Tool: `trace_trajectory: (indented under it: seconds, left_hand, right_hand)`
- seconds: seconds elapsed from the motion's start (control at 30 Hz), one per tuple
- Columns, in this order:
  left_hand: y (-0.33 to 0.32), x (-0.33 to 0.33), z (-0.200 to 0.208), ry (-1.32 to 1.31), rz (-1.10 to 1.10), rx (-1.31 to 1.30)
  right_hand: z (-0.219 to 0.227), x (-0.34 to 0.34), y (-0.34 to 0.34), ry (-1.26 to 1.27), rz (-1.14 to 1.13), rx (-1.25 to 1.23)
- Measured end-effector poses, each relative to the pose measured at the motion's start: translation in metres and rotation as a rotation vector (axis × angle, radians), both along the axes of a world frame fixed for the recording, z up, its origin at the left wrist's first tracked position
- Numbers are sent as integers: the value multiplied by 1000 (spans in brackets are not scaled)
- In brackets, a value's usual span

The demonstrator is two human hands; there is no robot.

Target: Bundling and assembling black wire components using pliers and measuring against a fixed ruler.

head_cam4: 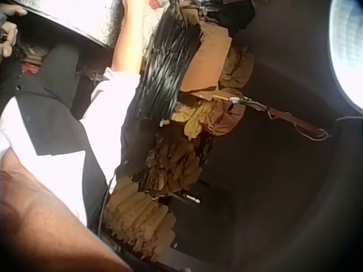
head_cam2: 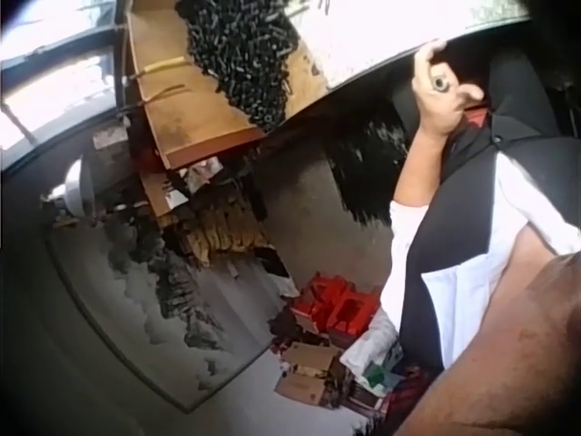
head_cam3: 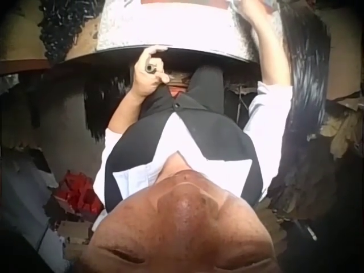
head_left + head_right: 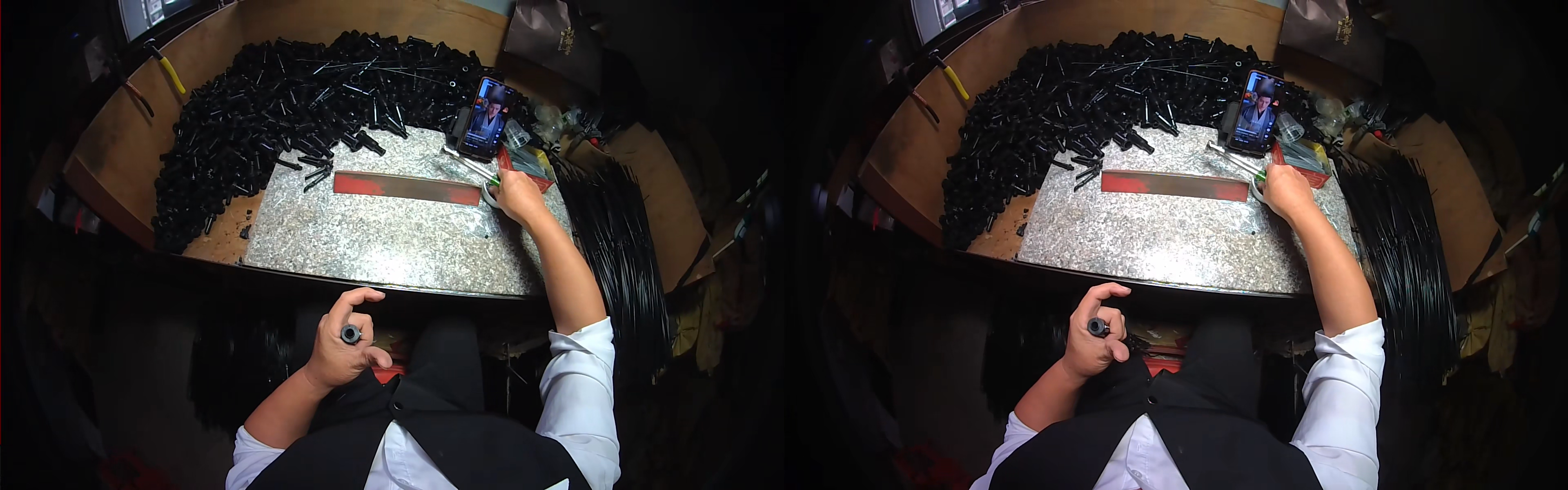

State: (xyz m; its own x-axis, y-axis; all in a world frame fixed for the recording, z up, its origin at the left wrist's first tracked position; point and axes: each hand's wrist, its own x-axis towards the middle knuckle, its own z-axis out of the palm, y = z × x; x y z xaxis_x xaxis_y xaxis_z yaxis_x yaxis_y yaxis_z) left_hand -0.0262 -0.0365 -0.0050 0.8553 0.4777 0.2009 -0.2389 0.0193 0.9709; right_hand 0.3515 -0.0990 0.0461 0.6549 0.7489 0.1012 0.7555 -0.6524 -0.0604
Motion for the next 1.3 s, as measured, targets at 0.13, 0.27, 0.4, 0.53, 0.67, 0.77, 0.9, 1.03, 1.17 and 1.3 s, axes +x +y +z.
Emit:
trace_trajectory:
  seconds: [0.13, 0.27, 0.4, 0.53, 0.67, 0.77, 0.9, 1.03, 1.17, 1.3]
  left_hand:
    - [0, 1, -2, 7, 3, 30]
    - [0, 4, -1, 12, 18, 27]
    - [-2, 8, 0, 21, 49, 7]
    - [-4, 11, 3, 7, 70, -6]
    - [-8, 17, 11, -130, 157, -10]
    - [-9, 4, 18, 92, 67, -153]
    - [-6, 5, 13, -62, 152, -31]
    - [-5, 4, 13, -45, 152, -48]
    - [-7, 2, 14, 10, 153, -56]
    - [-1, 1, 3, -28, 169, -2]
  right_hand:
    - [1, -5, -4, -29, -6, 68]
    - [13, -49, -8, 302, 34, 379]
    - [6, -124, -17, 647, 382, 590]
    - [11, -203, -31, 861, 641, 717]
    - [-9, -234, -29, 928, 791, 875]
    - [-16, -241, -27, 856, 841, 888]
    - [-20, -252, -29, 1107, 665, 882]
    - [-24, -255, -29, 1074, 664, 886]
    - [-31, -258, -27, 1072, 658, 927]
    - [-32, -260, -26, 1023, 674, 914]
